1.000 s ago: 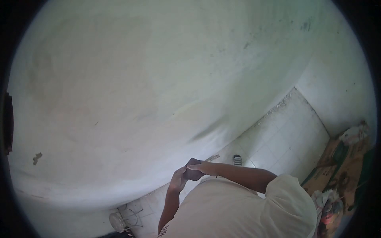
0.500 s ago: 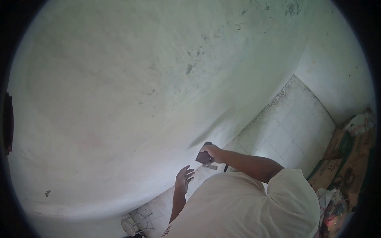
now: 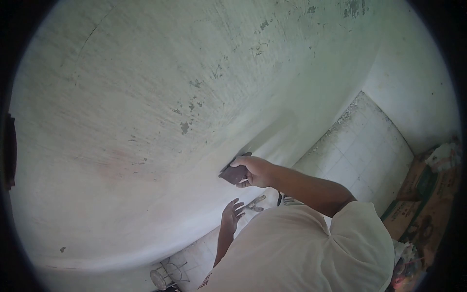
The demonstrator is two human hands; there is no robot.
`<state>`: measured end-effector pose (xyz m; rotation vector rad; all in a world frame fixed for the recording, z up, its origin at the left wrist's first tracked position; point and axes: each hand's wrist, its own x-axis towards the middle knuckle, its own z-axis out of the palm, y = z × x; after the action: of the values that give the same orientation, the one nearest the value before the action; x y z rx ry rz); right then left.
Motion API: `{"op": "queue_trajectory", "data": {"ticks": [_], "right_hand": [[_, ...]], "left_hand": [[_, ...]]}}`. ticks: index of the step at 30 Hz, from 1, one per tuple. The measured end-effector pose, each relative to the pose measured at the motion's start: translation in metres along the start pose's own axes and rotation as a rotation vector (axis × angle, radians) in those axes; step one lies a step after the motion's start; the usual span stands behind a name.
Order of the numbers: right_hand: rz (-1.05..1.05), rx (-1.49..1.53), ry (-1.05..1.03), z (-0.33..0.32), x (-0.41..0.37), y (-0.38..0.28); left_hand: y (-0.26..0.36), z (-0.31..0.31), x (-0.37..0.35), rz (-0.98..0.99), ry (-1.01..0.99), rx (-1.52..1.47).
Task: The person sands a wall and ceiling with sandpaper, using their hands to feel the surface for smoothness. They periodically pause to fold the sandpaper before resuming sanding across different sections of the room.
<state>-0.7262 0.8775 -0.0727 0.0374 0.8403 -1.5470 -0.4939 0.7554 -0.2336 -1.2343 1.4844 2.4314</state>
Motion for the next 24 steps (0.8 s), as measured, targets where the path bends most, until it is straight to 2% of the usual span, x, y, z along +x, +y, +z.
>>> {"op": "queue_trajectory", "data": {"ticks": [6,9,11,13,16,19,21,24], "right_hand": [[-0.101,0.071,-0.080,0.018,-0.052,-0.056],[-0.348,0.001,-0.121,0.012,-0.085,-0.087],[-0.736,-0.053,0.048,0.016,-0.114,-0.111],[-1.108,0.008,0.112,-0.006,-0.133,-0.132],[-1.003,0.042,0.125,-0.006,-0.140,-0.108],[-0.443,0.097,0.066,-0.017,-0.103,-0.048],[-0.119,0.191,-0.101,-0.042,-0.066,-0.018],[-0.127,0.144,-0.005,-0.006,-0.063,-0.031]], "left_hand": [[0.007,0.004,0.007,-0.019,-0.004,0.009],[0.015,0.004,0.011,-0.015,0.020,0.032],[0.020,0.004,0.010,-0.004,0.029,0.047],[0.026,0.002,0.007,0.013,0.034,0.055],[0.024,-0.005,0.009,0.033,0.018,0.033],[0.022,-0.001,0.007,0.012,0.041,0.030],[0.016,0.001,0.009,-0.010,0.002,0.028],[0.019,0.010,0.009,-0.024,-0.049,0.044]]}}
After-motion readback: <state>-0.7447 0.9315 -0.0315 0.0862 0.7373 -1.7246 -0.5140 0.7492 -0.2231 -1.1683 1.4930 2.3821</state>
